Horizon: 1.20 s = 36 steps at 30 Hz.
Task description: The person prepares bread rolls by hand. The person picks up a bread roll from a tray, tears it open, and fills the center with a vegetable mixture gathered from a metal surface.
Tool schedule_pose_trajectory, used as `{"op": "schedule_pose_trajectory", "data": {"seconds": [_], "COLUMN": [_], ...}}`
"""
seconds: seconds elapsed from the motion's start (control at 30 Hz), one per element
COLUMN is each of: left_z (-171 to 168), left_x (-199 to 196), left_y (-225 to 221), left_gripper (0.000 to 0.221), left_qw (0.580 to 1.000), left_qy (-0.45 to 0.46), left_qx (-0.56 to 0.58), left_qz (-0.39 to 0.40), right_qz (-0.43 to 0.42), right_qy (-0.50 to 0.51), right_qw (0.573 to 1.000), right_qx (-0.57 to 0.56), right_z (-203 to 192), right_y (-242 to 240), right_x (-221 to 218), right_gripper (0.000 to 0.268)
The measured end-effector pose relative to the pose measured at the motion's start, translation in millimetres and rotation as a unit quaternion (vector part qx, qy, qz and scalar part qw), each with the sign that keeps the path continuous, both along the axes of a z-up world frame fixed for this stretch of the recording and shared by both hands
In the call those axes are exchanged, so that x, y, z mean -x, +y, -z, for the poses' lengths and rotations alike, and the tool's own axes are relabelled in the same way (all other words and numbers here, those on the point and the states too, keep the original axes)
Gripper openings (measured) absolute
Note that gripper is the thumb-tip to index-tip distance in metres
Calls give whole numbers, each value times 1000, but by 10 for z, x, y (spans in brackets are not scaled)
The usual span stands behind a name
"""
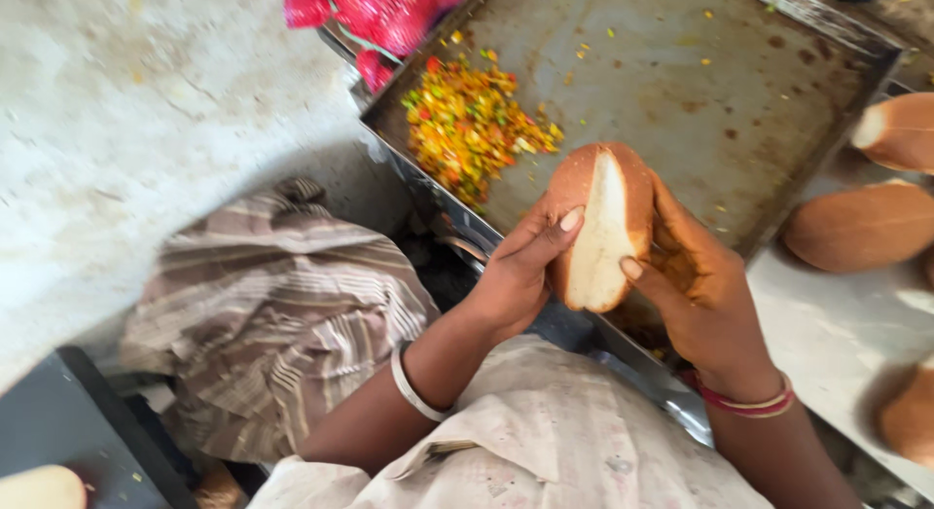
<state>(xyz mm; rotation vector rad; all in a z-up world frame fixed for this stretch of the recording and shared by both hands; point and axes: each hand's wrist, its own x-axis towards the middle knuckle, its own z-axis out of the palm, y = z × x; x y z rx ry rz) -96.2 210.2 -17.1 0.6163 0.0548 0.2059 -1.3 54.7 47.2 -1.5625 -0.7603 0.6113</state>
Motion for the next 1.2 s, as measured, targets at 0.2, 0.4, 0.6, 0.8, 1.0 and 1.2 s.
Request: {"op": "schedule_pose_trajectory", "data": {"seconds": [0.2,0.4,0.6,0.8,1.0,1.2], "left_z": [105,42,72,181,43,48], "left_x": [-31,14,168,82,138,106], "left_y": [423,882,1220,1190,1491,1680], "left_gripper": [63,66,67,85,87,82], "left_qw": [999,999,999,976,971,957], "left_qy": [2,-38,27,103,101,103], "left_qx": [-43,-16,5,90,96,92], "left_qz": [9,27,-35,-166,-193,-256], "right_qz": [6,-54,-153,-170,-143,-94], "right_qy": [-8,-57,-191,-279,-250,-344], "right_qw": [1000,994,963,940,952,912], "right_qx": [3,75,116,94,106,205], "right_z": [7,-63,-73,-23,-40,112], "right_y": [431,874,1352,1593,1613,1745], "right_x": [69,-44,-148,-6,-325,-626], "right_gripper": [70,67,68,64,61,54]}}
